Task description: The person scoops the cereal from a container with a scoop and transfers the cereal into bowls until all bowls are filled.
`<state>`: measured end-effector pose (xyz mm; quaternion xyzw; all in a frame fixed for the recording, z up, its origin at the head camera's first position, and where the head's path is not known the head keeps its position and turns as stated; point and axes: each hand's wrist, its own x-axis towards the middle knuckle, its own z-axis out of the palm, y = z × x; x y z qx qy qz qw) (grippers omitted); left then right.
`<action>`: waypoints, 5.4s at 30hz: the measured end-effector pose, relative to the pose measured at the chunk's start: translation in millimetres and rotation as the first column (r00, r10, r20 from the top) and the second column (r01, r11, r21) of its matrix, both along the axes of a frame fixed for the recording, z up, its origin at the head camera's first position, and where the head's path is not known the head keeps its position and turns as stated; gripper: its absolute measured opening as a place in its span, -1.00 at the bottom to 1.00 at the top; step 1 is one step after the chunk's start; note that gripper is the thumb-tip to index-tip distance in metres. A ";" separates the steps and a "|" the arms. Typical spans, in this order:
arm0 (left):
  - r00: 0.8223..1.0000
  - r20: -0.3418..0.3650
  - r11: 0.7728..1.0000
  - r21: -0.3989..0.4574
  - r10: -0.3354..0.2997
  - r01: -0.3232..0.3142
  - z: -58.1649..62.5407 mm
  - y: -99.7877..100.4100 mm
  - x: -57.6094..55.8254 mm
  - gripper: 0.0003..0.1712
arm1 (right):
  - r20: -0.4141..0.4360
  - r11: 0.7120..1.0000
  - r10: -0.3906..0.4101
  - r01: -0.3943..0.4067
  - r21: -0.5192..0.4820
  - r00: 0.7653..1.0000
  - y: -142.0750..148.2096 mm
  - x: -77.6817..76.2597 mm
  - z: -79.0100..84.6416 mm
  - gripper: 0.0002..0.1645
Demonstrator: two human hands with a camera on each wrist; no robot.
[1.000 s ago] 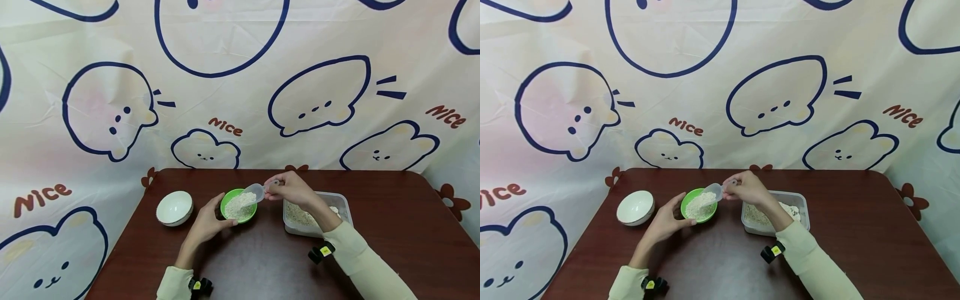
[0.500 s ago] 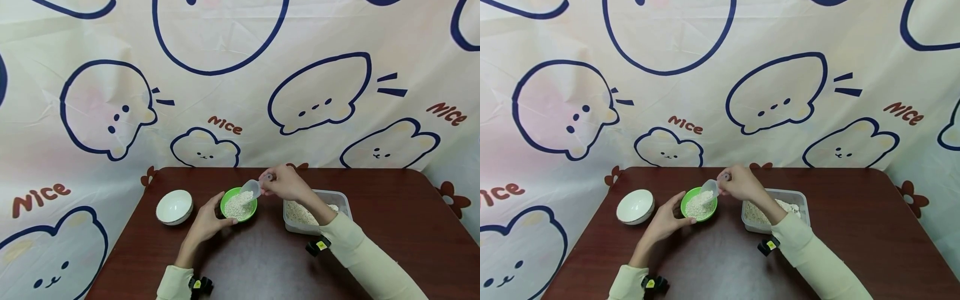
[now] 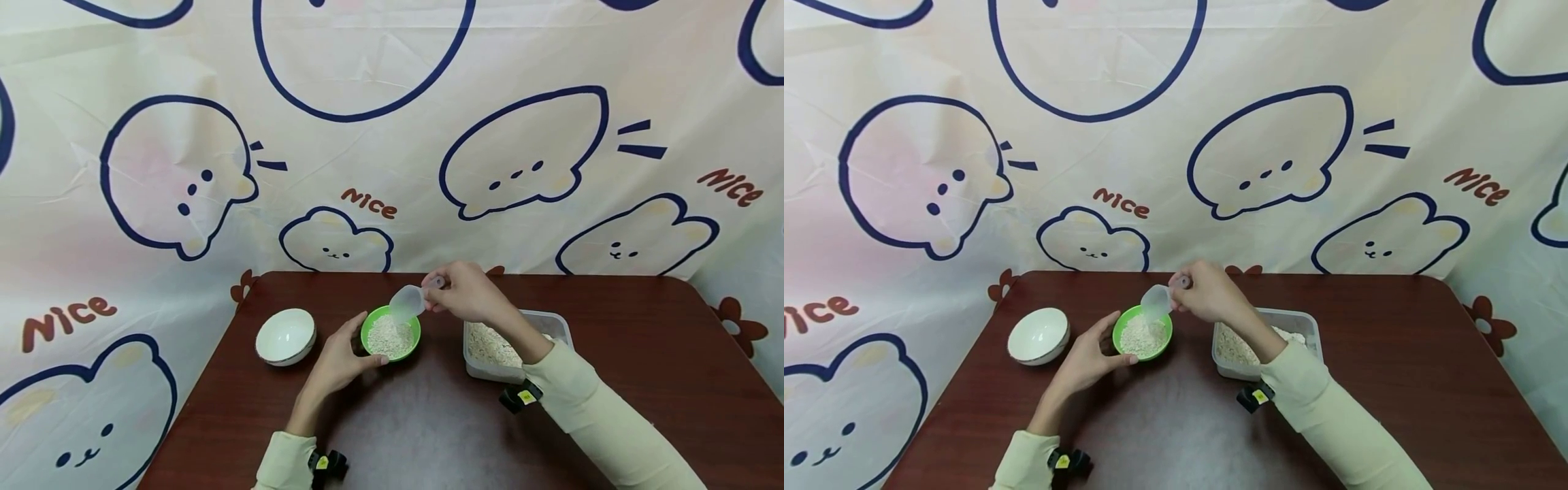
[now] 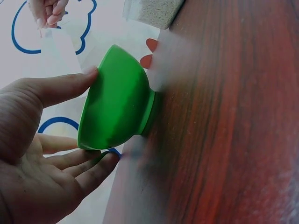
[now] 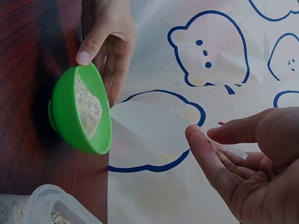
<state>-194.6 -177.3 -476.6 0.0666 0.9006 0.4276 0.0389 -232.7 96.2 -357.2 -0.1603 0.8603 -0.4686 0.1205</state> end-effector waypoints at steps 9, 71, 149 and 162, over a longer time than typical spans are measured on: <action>1.000 -0.019 1.000 -0.017 -0.014 0.013 -2.9 0.7 -0.4 0.15 | 0.032 0.997 -0.040 0.042 -0.057 0.999 13.6 1.7 -1.3 -0.75; 0.954 -0.076 0.938 0.172 -0.291 0.300 28.5 94.7 24.3 0.05 | 0.141 0.955 -0.256 0.272 -0.116 0.956 213.6 71.0 -46.0 -0.43; 0.945 -0.054 0.927 0.185 -0.321 0.326 -16.7 147.3 9.1 0.06 | 0.338 0.954 -0.082 0.172 -0.244 0.938 158.9 59.8 -81.6 -0.49; 0.942 -0.051 0.919 0.207 -0.333 0.336 -16.0 146.3 9.7 0.04 | 0.333 0.923 -0.091 0.205 -0.325 0.938 173.9 63.0 -78.4 -0.45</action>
